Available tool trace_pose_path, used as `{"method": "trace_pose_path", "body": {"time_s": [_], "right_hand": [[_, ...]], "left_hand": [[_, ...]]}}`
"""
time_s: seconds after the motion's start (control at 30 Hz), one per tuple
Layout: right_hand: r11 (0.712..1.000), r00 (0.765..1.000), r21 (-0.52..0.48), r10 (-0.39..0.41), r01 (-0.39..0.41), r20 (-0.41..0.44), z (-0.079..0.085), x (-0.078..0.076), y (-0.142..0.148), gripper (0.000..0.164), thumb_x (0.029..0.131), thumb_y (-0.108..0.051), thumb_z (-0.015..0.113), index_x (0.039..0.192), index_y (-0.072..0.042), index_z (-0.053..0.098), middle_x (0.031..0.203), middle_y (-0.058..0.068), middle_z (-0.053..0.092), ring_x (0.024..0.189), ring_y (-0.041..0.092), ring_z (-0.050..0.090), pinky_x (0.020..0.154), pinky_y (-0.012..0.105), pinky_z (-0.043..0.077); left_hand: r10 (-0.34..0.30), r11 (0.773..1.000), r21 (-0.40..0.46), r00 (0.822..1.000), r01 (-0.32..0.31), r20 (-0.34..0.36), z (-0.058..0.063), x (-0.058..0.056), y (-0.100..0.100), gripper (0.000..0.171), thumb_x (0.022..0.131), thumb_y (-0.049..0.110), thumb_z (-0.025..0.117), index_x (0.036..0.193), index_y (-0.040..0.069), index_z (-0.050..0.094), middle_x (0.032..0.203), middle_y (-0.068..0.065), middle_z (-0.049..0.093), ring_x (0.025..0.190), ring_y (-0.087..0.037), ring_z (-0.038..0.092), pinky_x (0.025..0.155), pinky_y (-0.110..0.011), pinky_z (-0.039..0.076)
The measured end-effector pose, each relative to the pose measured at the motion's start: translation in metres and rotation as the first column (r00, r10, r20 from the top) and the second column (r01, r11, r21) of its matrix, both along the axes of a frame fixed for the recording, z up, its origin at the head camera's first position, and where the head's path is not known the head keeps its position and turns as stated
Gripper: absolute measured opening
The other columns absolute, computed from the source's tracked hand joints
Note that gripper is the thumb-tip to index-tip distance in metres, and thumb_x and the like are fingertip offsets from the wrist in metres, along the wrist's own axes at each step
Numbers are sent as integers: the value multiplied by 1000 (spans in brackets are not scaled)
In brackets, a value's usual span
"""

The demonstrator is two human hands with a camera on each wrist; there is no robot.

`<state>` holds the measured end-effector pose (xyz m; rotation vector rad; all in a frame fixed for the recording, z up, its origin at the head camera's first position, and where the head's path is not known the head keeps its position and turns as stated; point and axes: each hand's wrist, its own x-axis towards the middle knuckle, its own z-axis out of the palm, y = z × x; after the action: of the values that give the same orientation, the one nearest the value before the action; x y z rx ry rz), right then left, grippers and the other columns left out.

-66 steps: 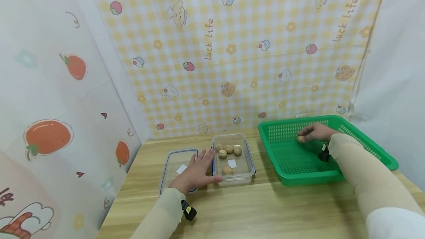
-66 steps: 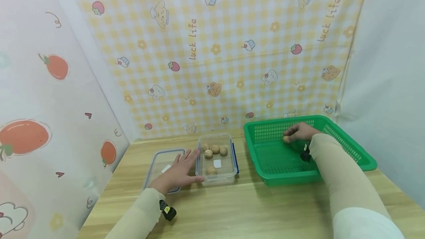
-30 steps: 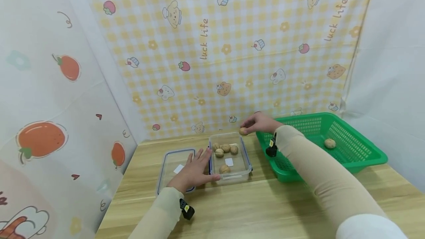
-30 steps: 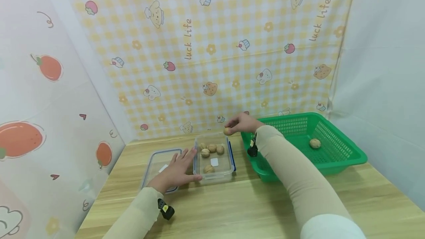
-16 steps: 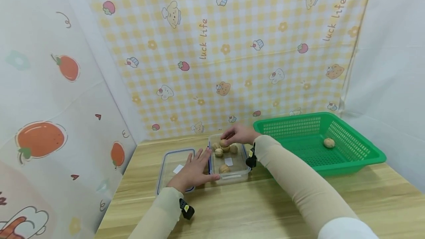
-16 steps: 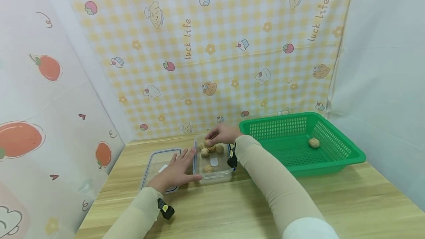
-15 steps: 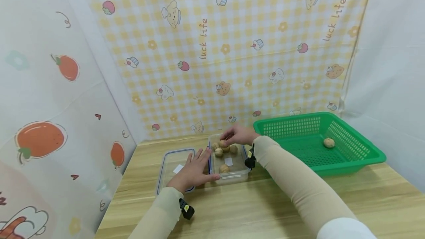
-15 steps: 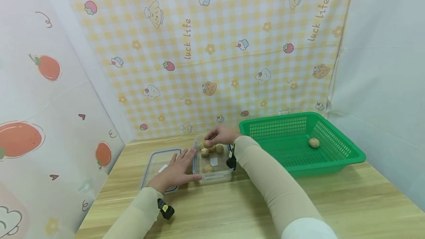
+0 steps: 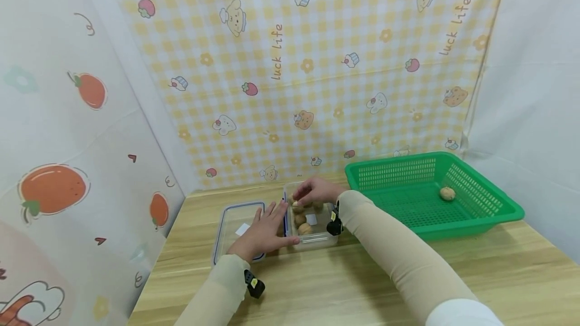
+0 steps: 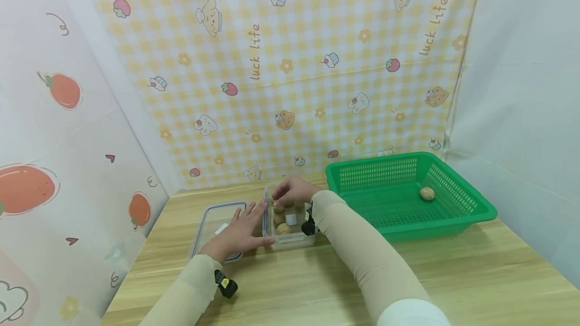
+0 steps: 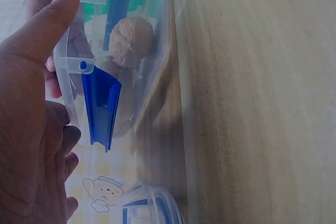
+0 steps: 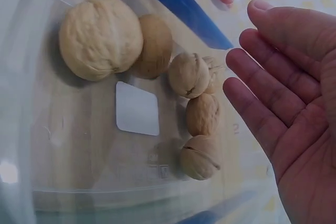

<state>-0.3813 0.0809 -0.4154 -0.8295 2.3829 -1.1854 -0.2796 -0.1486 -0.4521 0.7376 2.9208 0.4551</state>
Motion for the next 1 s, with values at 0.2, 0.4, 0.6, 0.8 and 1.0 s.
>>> {"method": "trace_pose_path", "body": {"time_s": [0.2,0.4,0.6,0.8,1.0], "right_hand": [[999,1000,-49,11,-12,-24,12,0,15,32,93,-12,73,123,-2,70,122,15,70,110,21,66,97,37,54],[996,998,-74,-48,45,-44,40,2,54,37,95,-16,71,130,-2,65,130,16,66,119,26,63,100,41,52],[979,980,-124,-172,159,-103,58,-1,113,40,96,-19,72,132,-5,64,132,18,64,121,31,62,101,47,50],[950,948,-178,-283,257,-142,62,4,182,46,101,-27,65,141,-6,56,141,19,56,126,36,57,102,55,48],[913,913,-209,-383,351,-140,58,10,241,57,102,-31,62,148,-2,46,146,24,49,124,38,57,90,42,57]], "left_hand": [[1,1000,11,1000,-1,5,-1,-1,0,110,87,79,52,164,13,10,170,-5,10,156,-32,3,121,-60,-2],[6,1000,19,1000,-6,7,-2,-1,0,112,86,80,52,164,13,10,170,-6,10,156,-33,3,121,-60,-3],[9,1000,19,1000,-9,2,-3,-1,0,112,86,80,53,164,13,8,170,-5,9,156,-32,4,121,-59,-3],[3,1000,16,1000,-2,-13,-5,-1,0,112,86,80,53,164,13,10,170,-6,11,155,-33,6,121,-60,0],[0,1000,31,1000,0,-4,-1,3,0,111,86,78,54,164,12,10,169,-6,11,155,-33,6,121,-61,0]]}}
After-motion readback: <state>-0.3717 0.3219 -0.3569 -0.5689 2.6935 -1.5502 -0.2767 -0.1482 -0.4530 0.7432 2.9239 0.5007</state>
